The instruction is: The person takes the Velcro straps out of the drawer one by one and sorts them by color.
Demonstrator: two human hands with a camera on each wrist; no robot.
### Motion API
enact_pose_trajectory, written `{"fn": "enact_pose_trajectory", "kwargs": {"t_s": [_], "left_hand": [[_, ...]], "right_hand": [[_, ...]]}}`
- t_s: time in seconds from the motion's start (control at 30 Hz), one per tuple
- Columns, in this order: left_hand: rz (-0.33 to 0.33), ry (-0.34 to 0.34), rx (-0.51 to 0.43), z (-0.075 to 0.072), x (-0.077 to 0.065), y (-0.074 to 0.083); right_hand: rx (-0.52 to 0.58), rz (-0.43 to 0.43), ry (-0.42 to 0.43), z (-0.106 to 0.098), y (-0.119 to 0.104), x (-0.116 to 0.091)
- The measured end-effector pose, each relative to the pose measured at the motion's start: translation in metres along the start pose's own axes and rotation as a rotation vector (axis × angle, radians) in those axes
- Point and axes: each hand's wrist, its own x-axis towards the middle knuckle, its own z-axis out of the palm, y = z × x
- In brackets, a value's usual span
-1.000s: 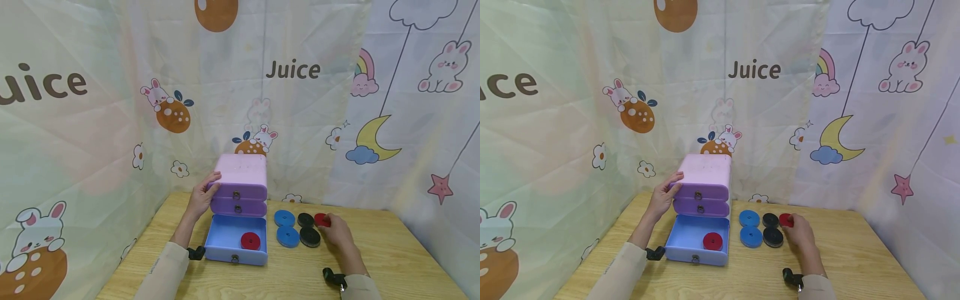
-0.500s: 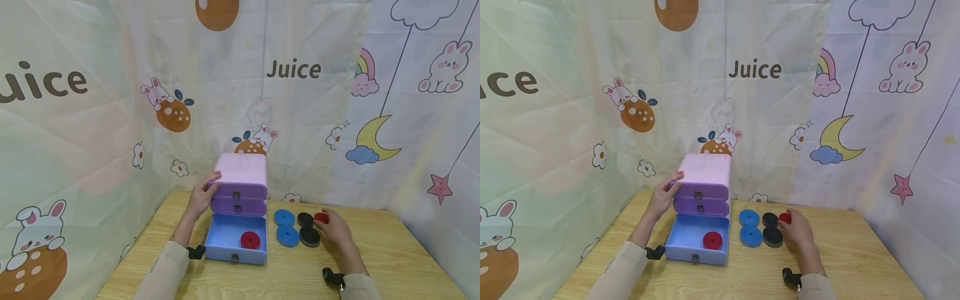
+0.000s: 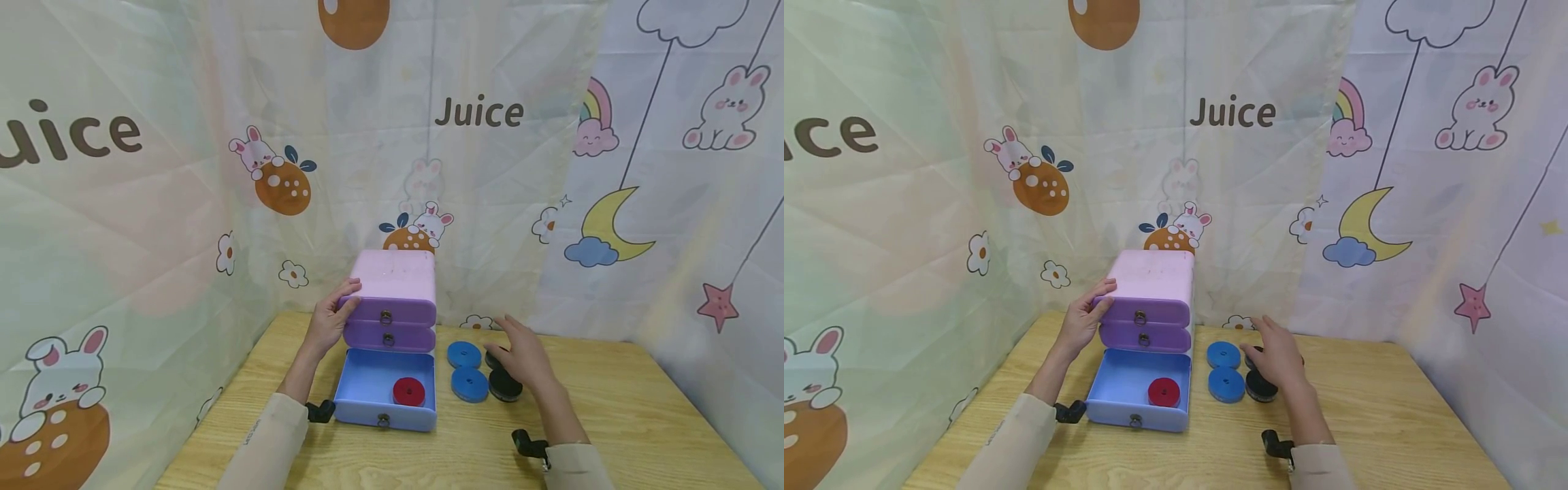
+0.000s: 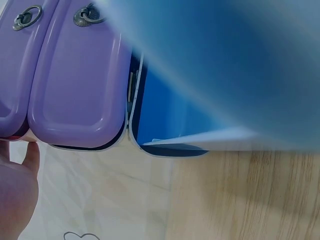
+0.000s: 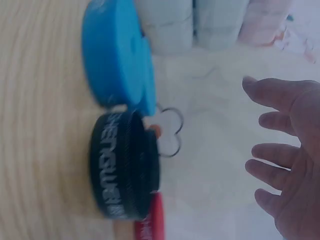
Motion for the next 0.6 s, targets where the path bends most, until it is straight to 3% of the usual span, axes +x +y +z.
{"fn": "enact_pose_trajectory", "kwargs": {"t_s": [0.27,0.6], "left_hand": [[0.003,-0.002,-0.001,0.000,0.001,-0.002],[0.003,0.000,-0.012,0.000,0.001,-0.002]], "right_hand": [[-0.017,-0.098,0.041,-0.008,-0.030,0.000],[0.020,-0.125,0.046,-0.011,-0.061,-0.003]]}}
